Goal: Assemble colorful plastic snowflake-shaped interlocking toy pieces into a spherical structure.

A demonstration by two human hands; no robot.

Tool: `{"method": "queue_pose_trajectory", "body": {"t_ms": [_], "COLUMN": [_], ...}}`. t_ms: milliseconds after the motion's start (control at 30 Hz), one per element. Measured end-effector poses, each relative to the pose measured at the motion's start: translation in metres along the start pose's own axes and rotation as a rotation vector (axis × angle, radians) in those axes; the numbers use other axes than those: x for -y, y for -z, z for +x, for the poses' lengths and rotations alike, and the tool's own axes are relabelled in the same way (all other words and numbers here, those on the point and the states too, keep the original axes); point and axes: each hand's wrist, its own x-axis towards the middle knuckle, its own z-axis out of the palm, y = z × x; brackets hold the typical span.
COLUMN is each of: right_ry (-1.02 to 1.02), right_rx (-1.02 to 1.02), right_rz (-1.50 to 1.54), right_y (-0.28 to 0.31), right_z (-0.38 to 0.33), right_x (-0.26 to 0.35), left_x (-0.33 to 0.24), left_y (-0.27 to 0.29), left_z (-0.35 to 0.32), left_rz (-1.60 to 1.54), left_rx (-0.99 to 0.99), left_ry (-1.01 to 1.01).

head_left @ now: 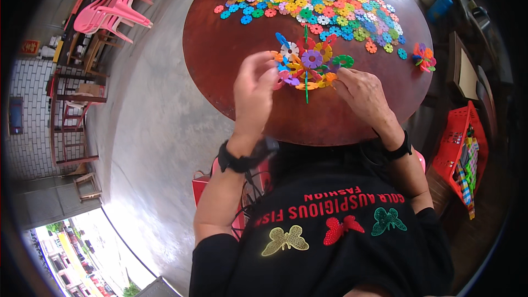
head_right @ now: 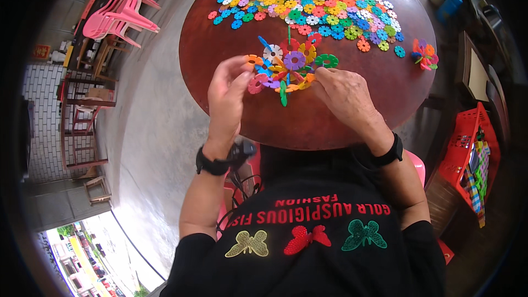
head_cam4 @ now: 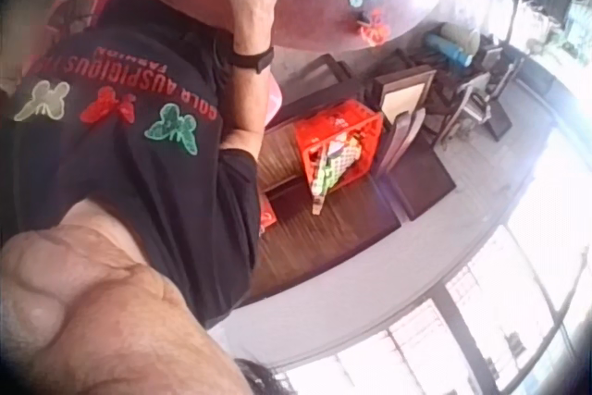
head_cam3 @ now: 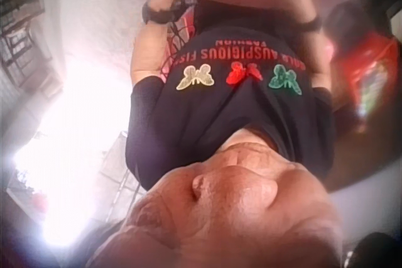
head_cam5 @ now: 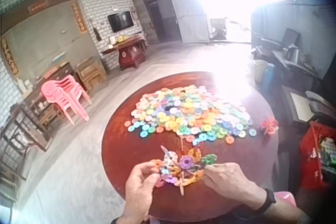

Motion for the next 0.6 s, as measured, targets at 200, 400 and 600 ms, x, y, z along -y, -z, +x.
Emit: {"method": "queue_pose_trajectory", "body": {"t_ms": [200, 400, 600], "right_ry": [-0.013, 0.090, -0.020], "right_rx": [-0.075, -0.078, -0.077], "right_rz": [0.026, 0.036, -0.064], "right_y": [0.011, 0.013, -0.008], "right_z": [0.007, 0.007, 0.008], "right_x": [0.013, 0.045, 0.045], "left_x": [0.050, 0.051, 0.059], "left_y": [0.000, -0.039, -0.046], "left_z": [-0.051, -0.006, 0.016], "left_rz": [-0.743, -1.227, -1.251], "left_rx": [-0.049, 0.049, -0.108], "left_ry": [0.646, 0.456, 0.544]}}
